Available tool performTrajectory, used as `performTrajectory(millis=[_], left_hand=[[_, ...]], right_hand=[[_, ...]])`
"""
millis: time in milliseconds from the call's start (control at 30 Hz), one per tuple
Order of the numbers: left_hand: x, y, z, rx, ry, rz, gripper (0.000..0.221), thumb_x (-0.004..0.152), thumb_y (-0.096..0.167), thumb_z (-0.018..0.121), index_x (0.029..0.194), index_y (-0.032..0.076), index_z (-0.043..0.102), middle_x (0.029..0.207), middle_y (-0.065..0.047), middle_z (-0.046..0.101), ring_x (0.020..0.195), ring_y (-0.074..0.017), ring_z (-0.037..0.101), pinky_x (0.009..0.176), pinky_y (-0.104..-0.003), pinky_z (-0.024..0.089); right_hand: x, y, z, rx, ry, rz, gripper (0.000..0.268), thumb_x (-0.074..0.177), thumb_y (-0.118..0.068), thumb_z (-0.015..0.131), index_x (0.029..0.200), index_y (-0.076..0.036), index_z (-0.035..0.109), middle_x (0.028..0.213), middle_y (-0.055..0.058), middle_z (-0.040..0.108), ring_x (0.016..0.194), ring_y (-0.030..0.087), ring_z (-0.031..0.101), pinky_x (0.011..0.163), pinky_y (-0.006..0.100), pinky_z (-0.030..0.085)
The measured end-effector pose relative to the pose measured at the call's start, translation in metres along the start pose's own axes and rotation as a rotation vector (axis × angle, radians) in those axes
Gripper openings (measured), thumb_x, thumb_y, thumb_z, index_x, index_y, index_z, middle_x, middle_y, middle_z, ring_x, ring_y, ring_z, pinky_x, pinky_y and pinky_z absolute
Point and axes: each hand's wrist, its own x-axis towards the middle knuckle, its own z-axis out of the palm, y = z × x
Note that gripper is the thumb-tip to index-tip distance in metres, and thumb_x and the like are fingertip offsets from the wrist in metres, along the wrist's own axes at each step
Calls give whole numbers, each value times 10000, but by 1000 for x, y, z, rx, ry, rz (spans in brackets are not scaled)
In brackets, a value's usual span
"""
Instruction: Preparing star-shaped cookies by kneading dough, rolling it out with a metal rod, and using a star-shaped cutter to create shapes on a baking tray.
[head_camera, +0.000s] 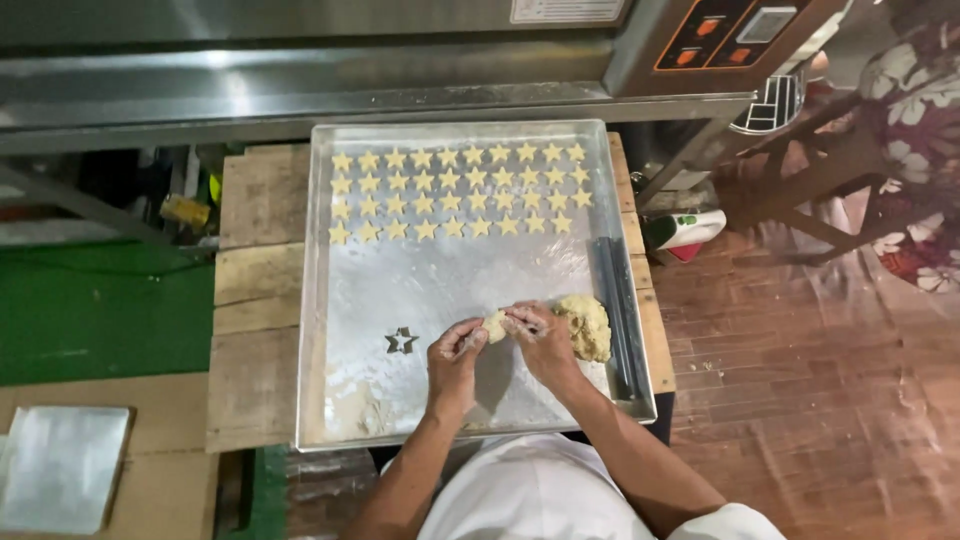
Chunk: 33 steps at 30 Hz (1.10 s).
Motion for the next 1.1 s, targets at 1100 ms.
performTrajectory(millis=[1100], left_hand=[[7, -9, -1, -134, -344, 13, 294, 1009, 75, 615, 1291, 30, 545, 921, -122, 640, 795, -177, 620, 711, -273, 545]], right_hand=[[-13, -14, -22, -380, -141, -200, 240, 929, -380, 714, 1098, -209, 729, 717, 98, 724, 696, 352, 733, 622, 451, 569]])
